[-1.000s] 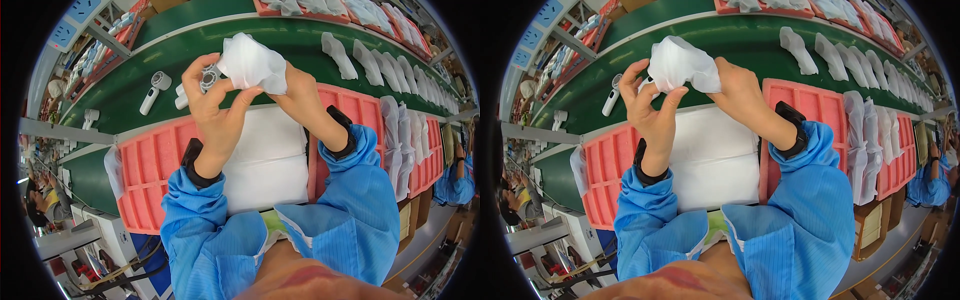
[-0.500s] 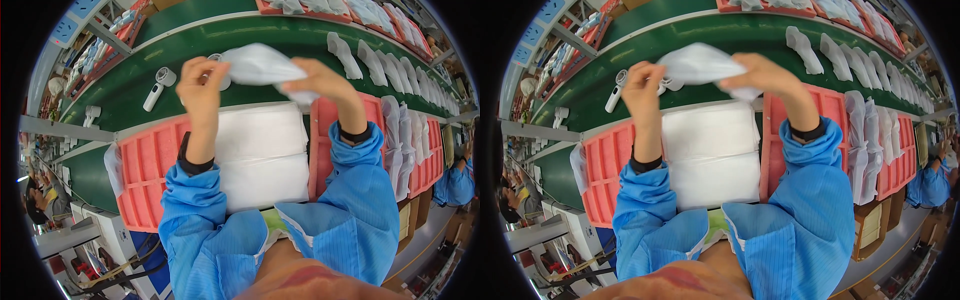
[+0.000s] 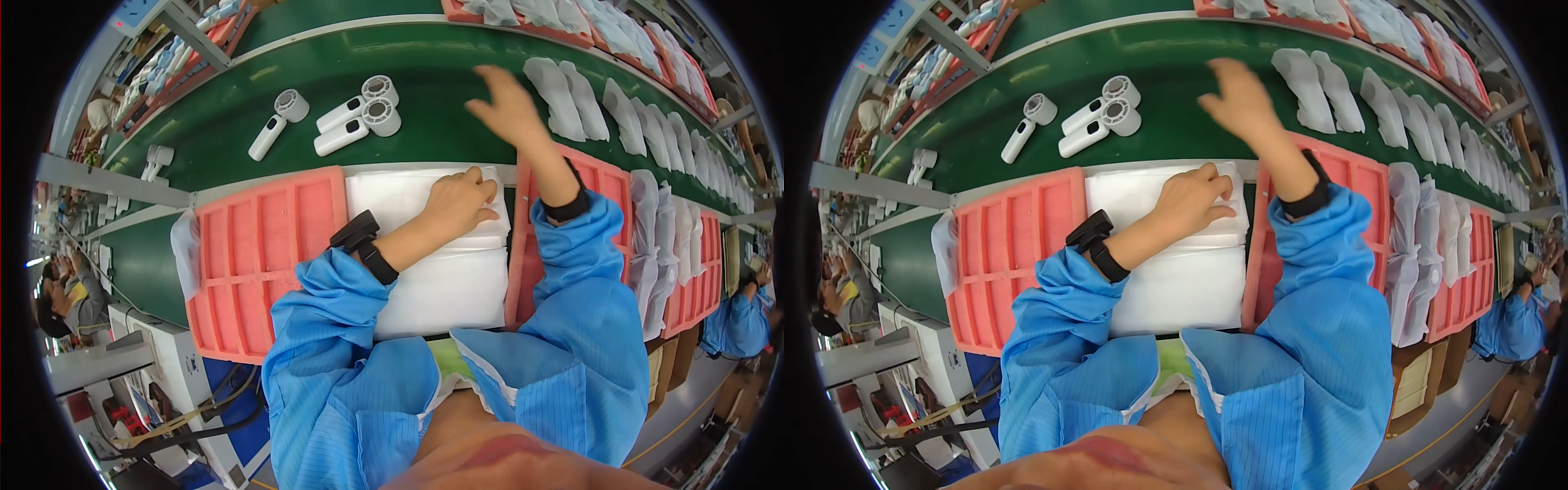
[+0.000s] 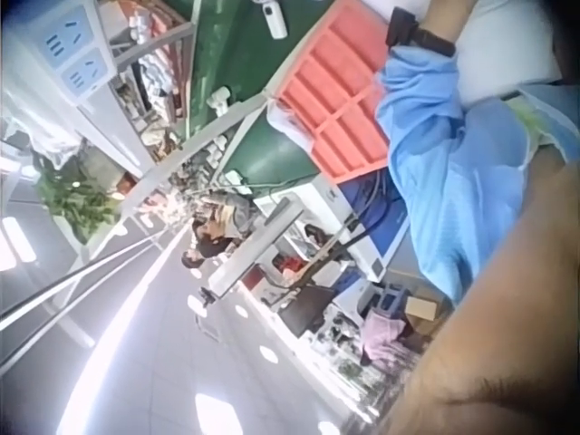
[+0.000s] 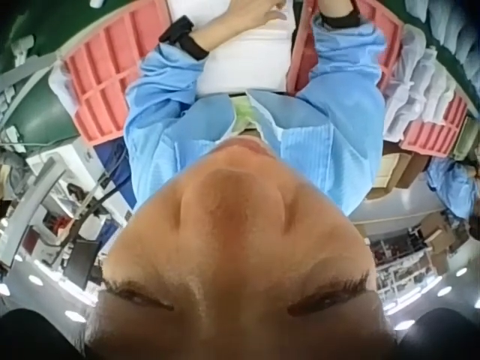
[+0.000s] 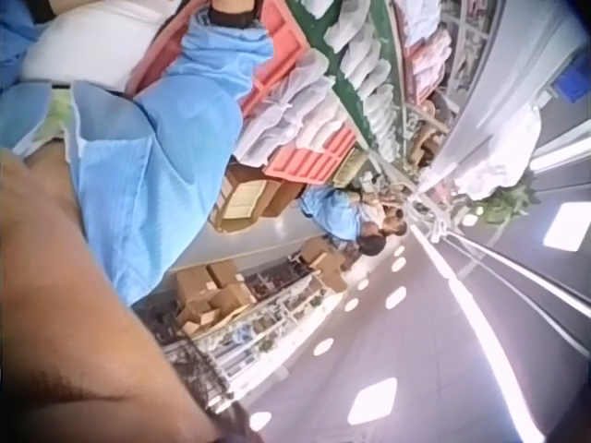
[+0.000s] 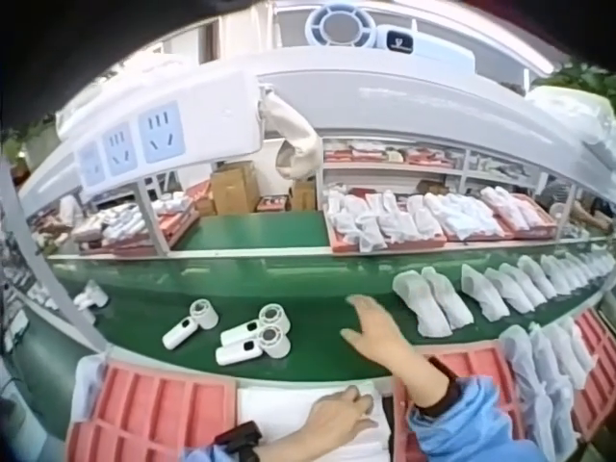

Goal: The person picks up a handheld fan, wraps its head in a white foam sheet, and places it back on the conveyor belt, repeating the process for several fans.

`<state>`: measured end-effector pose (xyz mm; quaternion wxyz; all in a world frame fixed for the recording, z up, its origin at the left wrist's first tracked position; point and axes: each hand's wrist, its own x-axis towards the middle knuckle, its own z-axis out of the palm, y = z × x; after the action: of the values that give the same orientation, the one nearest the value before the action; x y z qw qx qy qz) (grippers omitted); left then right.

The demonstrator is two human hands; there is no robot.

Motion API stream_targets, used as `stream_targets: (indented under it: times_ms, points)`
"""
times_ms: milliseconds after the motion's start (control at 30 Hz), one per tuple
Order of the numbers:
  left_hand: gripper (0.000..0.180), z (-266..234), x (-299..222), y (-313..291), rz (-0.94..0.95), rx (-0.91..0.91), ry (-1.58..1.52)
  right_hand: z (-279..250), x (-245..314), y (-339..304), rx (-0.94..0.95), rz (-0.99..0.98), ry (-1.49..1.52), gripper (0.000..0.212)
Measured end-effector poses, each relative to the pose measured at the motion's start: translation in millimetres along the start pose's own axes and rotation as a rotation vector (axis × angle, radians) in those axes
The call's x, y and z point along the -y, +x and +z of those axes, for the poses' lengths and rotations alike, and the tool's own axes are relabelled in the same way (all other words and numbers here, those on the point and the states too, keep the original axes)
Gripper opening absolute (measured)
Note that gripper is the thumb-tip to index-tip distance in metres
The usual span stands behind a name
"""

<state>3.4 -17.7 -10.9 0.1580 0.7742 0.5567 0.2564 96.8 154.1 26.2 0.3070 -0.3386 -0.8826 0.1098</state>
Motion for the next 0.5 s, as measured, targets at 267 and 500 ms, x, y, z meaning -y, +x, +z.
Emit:
stream_targets:
  times_ms: [267, 500]
  points:
    - [0.025, 13.5, -0.3, 0.6, 0.083, -0.219, 0.025, 110.4, 50.1, 49.9, 0.518, 0.154, 0.455, 0.067]
    - [0.018, 6.3, 0.5, 0.4, 0.045, -0.175, 0.045, 33.6, 75.0, 40.0, 0.406, 0.292, 0.738, 0.062]
